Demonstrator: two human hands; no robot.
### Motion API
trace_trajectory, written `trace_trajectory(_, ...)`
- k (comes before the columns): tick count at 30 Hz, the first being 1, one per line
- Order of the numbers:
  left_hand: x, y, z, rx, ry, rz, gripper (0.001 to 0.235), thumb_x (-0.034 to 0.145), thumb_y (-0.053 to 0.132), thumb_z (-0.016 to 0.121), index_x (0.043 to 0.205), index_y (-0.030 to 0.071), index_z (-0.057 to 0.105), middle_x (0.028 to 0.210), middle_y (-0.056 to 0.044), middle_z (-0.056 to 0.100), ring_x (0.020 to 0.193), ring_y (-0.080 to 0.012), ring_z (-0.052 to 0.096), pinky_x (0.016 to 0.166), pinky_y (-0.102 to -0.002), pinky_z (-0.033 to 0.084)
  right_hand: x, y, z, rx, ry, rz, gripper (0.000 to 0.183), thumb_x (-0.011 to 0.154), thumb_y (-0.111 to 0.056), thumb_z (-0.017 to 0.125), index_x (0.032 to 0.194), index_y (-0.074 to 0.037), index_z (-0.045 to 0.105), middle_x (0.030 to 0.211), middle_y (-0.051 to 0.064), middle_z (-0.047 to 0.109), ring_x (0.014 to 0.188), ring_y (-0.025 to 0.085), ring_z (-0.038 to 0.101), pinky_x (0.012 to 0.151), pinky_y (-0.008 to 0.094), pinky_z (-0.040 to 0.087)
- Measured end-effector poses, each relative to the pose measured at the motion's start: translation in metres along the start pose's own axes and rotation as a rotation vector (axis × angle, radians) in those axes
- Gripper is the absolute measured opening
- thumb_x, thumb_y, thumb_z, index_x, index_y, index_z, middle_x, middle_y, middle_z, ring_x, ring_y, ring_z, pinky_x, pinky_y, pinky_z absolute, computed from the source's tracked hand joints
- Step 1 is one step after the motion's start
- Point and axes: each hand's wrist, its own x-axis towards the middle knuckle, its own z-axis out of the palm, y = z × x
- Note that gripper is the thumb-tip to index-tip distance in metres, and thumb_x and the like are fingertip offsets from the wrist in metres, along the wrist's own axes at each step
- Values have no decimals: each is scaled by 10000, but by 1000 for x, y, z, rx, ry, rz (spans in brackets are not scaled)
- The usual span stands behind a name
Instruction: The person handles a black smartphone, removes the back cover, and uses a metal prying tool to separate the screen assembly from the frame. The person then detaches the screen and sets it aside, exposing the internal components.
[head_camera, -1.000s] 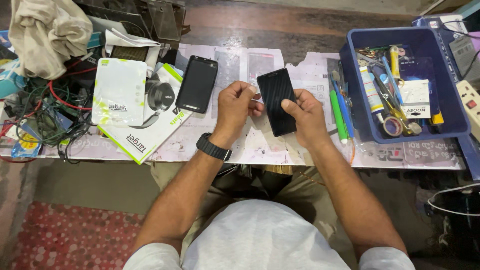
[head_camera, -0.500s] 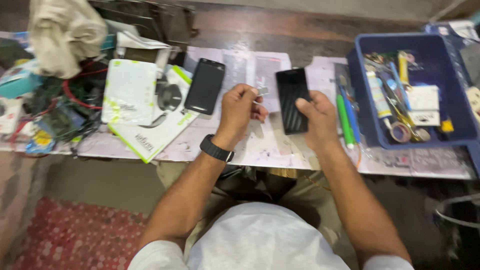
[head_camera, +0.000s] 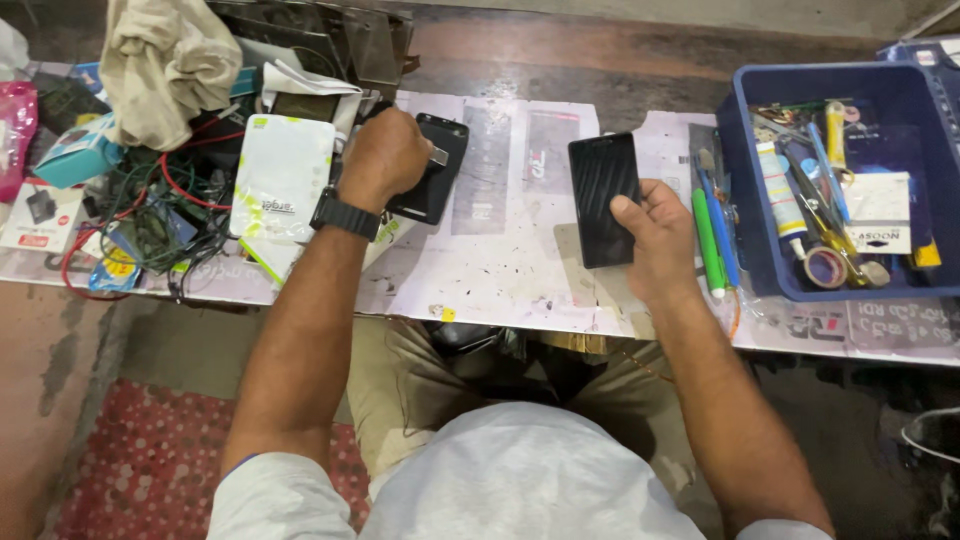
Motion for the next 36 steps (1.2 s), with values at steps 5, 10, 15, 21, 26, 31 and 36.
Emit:
trace_trajectory(5,-13,15,-3,122,161,-9,226,849,215,755,910,-3,749,914,-258,714,882,-441,694,762,-522,551,-1,-4,4,6,-18,25,237,963,-91,713,1158,1,616,1022,58,702,852,113,667,793,277,572)
trace_trajectory(10,-31,52,-3,-181,-16,130,220,930,138,703,1112,16,699,1030,-170,742,915,-304,729,819,-446,580,-1,-6,3,150,-76,172,324,951,-157,722,1214,3,622,1040,66,708,870,137,688,801,294,593)
trace_trajectory(15,-48,92,26,-783,-78,672,409,885,73,724,1282,58,625,1340,-126,611,1189,-283,612,999,-418,531,0,-17,0,344,-356,324,441,1052,-352,708,1298,-6,590,867,131,670,611,143,625,450,251,480)
trace_trajectory(21,-36,100,53,-929,-69,737,288,932,101,788,1201,58,694,1189,-71,724,1132,-225,693,1031,-362,539,-13,-33,4,284,-559,329,899,942,-511,723,1606,-24,359,1054,144,568,645,66,489,511,211,422)
trace_trajectory(26,-47,96,53,-860,-24,751,300,906,91,788,1166,48,646,1134,-67,717,1081,-228,705,975,-354,556,-12,-41,12,92,-580,291,993,859,-372,785,1623,-5,266,1123,136,532,636,77,462,516,211,394)
trace_trajectory(31,-56,100,44,-742,154,918,319,886,35,787,1113,39,563,1165,-86,679,1122,-291,672,991,-404,541,-12,-46,14,18,-587,266,1080,792,-405,822,1607,66,293,1112,139,550,647,65,454,546,197,370)
trace_trajectory(36,-57,102,37,-634,182,980,321,827,3,805,1047,54,576,1128,-91,669,1067,-294,671,963,-425,534,-12,-48,15,-75,-547,241,1096,759,-438,828,1587,100,351,1105,126,576,720,50,462,650,179,380)
